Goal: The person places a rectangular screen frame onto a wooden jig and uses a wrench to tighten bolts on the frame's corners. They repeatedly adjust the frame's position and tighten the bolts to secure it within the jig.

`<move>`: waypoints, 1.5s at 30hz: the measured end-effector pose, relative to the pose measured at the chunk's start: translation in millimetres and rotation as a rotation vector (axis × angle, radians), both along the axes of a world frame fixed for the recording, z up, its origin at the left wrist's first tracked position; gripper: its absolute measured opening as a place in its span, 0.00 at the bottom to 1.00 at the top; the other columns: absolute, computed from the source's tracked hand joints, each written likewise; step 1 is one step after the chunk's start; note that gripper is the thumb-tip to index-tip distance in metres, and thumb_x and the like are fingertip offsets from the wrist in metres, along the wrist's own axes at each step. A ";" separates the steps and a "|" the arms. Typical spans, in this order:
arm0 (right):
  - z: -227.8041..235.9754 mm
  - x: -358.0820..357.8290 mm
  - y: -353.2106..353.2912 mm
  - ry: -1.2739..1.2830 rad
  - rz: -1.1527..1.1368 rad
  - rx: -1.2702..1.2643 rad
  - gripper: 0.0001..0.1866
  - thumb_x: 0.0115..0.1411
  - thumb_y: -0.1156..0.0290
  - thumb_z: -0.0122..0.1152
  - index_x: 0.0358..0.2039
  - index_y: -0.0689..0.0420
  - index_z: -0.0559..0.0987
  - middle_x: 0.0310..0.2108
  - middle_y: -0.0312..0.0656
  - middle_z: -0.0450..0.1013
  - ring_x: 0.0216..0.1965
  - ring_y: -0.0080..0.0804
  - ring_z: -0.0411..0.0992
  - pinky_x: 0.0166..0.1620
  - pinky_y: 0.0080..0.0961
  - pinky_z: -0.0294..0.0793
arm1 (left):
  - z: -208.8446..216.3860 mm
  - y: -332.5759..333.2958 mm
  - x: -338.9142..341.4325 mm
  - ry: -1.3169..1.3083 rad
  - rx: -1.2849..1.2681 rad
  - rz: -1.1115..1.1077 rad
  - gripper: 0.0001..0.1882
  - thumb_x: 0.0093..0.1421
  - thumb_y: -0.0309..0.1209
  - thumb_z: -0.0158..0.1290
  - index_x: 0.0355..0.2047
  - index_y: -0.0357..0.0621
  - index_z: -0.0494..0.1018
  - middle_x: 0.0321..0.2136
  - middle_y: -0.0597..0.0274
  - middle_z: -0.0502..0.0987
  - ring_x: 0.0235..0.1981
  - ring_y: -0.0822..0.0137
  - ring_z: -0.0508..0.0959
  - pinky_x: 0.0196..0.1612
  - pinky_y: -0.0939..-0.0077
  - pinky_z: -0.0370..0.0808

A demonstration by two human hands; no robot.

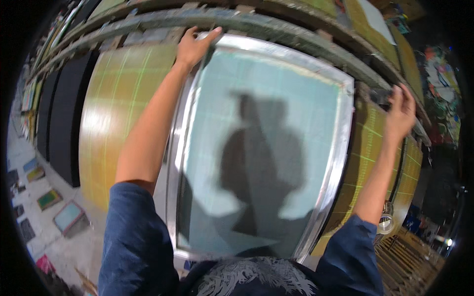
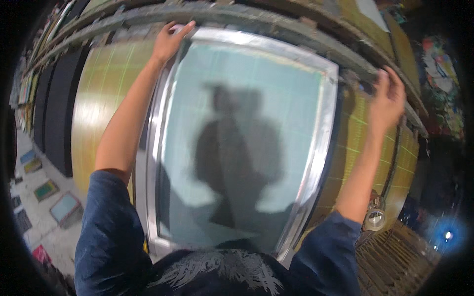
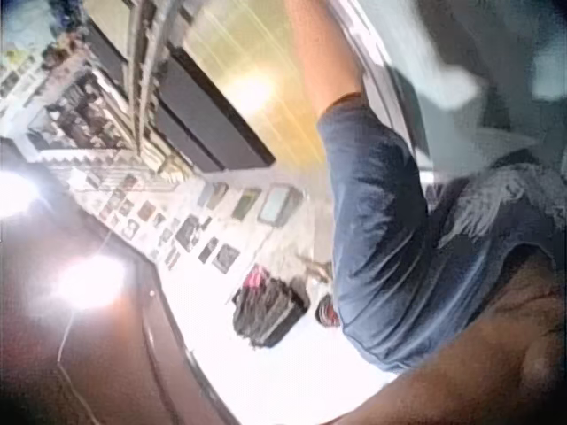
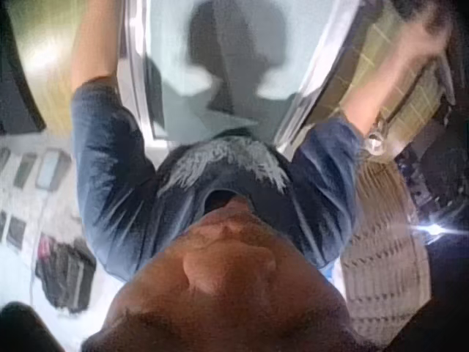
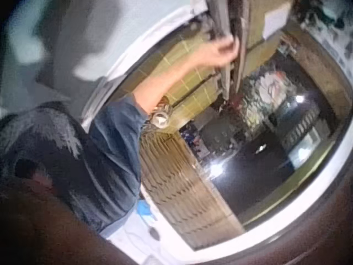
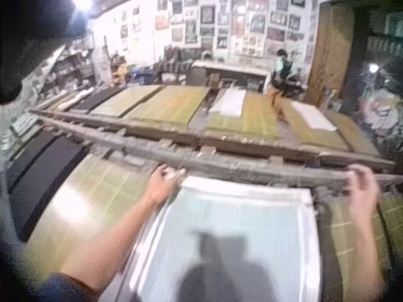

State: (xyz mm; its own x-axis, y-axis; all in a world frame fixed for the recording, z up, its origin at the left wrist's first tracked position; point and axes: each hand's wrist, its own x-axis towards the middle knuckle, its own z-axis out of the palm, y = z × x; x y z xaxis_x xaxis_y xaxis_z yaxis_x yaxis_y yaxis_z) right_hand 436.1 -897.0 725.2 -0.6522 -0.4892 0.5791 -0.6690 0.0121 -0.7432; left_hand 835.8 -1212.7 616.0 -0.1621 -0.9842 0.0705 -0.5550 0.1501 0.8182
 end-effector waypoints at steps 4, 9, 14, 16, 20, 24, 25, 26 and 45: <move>-4.1 23.2 73.3 -0.195 -0.100 0.034 0.20 0.73 0.64 0.55 0.59 0.62 0.74 0.47 0.41 0.75 0.37 0.30 0.78 0.45 0.25 0.80 | 3.6 91.7 77.0 0.088 0.068 -0.124 0.53 0.55 0.59 0.65 0.65 0.26 0.62 0.57 0.37 0.73 0.59 0.50 0.73 0.62 0.63 0.69; -70.5 -1.9 210.7 -0.258 -0.274 0.445 0.23 0.73 0.63 0.54 0.61 0.64 0.70 0.54 0.48 0.74 0.42 0.33 0.79 0.42 0.28 0.77 | 23.7 277.2 179.2 0.318 0.405 -0.038 0.41 0.62 0.37 0.65 0.66 0.26 0.59 0.53 0.48 0.76 0.50 0.69 0.76 0.53 0.74 0.73; -110.7 21.1 272.4 -0.085 -0.281 0.806 0.23 0.71 0.63 0.56 0.59 0.65 0.73 0.54 0.55 0.75 0.53 0.45 0.75 0.55 0.37 0.72 | 29.3 411.8 263.0 0.292 0.632 0.188 0.36 0.61 0.35 0.66 0.63 0.26 0.65 0.40 0.59 0.82 0.41 0.73 0.78 0.49 0.77 0.74; -110.5 40.4 271.2 0.210 -0.286 0.847 0.21 0.71 0.63 0.55 0.58 0.63 0.75 0.54 0.59 0.74 0.53 0.49 0.75 0.55 0.40 0.72 | 33.4 440.4 276.2 0.308 0.671 0.238 0.34 0.61 0.35 0.66 0.61 0.26 0.68 0.40 0.61 0.82 0.40 0.74 0.78 0.50 0.77 0.73; -116.6 52.6 269.5 0.401 -0.329 0.907 0.21 0.70 0.61 0.54 0.58 0.59 0.77 0.49 0.61 0.73 0.49 0.57 0.73 0.52 0.44 0.72 | 36.8 454.7 279.3 0.216 0.619 0.232 0.29 0.59 0.34 0.67 0.56 0.27 0.73 0.38 0.61 0.82 0.39 0.74 0.78 0.48 0.77 0.74; -110.2 39.2 272.6 0.714 -0.394 0.892 0.25 0.70 0.55 0.55 0.59 0.60 0.77 0.45 0.55 0.75 0.45 0.52 0.74 0.47 0.40 0.73 | 41.0 446.6 267.8 0.174 0.610 0.152 0.28 0.60 0.37 0.66 0.55 0.29 0.75 0.42 0.58 0.81 0.43 0.70 0.79 0.51 0.75 0.73; -101.5 51.5 267.3 0.797 -0.420 0.891 0.26 0.70 0.53 0.55 0.59 0.61 0.77 0.44 0.54 0.76 0.43 0.49 0.75 0.46 0.39 0.74 | 38.8 445.4 266.5 0.170 0.568 0.153 0.29 0.59 0.38 0.67 0.54 0.29 0.75 0.40 0.59 0.82 0.41 0.71 0.79 0.49 0.76 0.74; -90.4 68.9 260.2 0.427 -0.299 0.843 0.27 0.70 0.52 0.55 0.58 0.62 0.77 0.43 0.53 0.77 0.42 0.45 0.75 0.45 0.37 0.74 | 35.7 444.1 265.7 0.164 0.530 0.153 0.30 0.58 0.39 0.68 0.54 0.29 0.75 0.38 0.59 0.82 0.40 0.72 0.79 0.48 0.76 0.74; -115.4 171.5 226.4 -0.864 0.134 0.297 0.32 0.66 0.69 0.65 0.63 0.74 0.64 0.51 0.50 0.78 0.50 0.28 0.75 0.54 0.23 0.71 | 25.0 397.7 246.3 0.278 0.586 0.125 0.26 0.56 0.40 0.70 0.44 0.30 0.76 0.35 0.60 0.80 0.35 0.73 0.78 0.41 0.78 0.75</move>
